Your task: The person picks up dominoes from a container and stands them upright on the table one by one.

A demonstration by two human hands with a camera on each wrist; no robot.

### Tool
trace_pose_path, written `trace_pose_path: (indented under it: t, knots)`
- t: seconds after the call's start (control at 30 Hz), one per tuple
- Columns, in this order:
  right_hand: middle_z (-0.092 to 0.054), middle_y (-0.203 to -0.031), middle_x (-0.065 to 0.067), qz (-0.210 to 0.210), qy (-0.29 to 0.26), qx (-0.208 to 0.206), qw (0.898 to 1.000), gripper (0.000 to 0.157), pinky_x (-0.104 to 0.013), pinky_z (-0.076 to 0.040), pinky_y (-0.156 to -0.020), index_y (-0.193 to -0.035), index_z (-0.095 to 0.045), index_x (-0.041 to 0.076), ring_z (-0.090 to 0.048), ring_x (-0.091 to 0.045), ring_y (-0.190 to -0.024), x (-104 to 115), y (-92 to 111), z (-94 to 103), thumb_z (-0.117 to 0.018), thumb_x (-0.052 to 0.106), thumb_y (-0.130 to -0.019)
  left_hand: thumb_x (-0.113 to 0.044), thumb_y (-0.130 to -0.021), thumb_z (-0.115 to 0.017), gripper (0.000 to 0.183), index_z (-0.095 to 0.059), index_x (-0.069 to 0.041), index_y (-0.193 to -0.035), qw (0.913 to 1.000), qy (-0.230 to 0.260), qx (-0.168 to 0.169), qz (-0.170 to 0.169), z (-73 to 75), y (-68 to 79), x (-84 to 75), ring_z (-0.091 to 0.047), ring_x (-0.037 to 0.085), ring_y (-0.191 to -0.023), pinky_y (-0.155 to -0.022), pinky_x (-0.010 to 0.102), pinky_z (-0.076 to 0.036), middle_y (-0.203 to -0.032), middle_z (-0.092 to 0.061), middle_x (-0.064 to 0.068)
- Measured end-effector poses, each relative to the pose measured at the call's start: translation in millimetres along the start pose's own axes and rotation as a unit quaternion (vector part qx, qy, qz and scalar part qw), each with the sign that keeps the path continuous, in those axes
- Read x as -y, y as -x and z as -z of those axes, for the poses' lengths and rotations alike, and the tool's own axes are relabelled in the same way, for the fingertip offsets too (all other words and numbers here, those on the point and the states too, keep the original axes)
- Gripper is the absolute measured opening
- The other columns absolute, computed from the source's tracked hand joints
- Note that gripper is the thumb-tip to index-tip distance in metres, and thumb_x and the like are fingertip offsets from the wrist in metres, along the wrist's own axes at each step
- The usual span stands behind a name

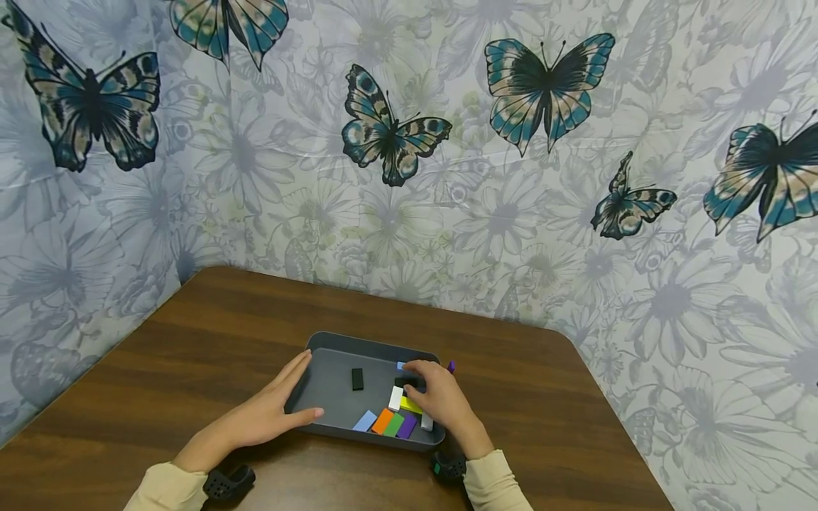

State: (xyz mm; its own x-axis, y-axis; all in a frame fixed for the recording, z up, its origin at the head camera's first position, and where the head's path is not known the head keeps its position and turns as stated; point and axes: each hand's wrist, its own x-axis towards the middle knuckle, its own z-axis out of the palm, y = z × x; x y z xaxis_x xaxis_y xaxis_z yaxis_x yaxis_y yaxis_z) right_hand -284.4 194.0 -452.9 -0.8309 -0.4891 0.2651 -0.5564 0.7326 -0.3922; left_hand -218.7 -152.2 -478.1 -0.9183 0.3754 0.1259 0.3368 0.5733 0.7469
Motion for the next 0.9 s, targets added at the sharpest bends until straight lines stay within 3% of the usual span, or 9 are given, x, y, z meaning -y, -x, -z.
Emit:
trace_pose_path:
  t: [0.47,0.9]
  knots:
    - [-0.073,-0.121,-0.003,-0.008,0.053,0.013,0.998,0.028,-0.044,-0.056,-0.096,-0.122,-0.074,0.013,-0.067,-0.024,-0.113,1.7,-2.4,-3.1,-0.074,0.023,-0.096,-0.061,-0.096,-0.065,0.109,-0.004,-0.006,-0.167,1.0,-0.001,0.0,-0.004,0.9,-2.0,-0.6,-0.014,0.049,-0.155,-0.113,0.072,-0.029,-0.173,0.001,0.019]
    - [-0.074,-0.119,-0.001,-0.014,0.063,0.019,0.998,0.025,-0.044,-0.056,-0.096,-0.121,-0.076,0.015,-0.067,-0.022,-0.112,2.8,-3.3,-3.4,-0.073,0.024,-0.098,-0.06,-0.095,-0.066,0.11,-0.004,-0.005,-0.166,1.0,0.004,0.001,0.003,0.5,-0.4,-3.1,-0.013,0.049,-0.155,-0.112,0.072,-0.029,-0.173,0.001,0.019]
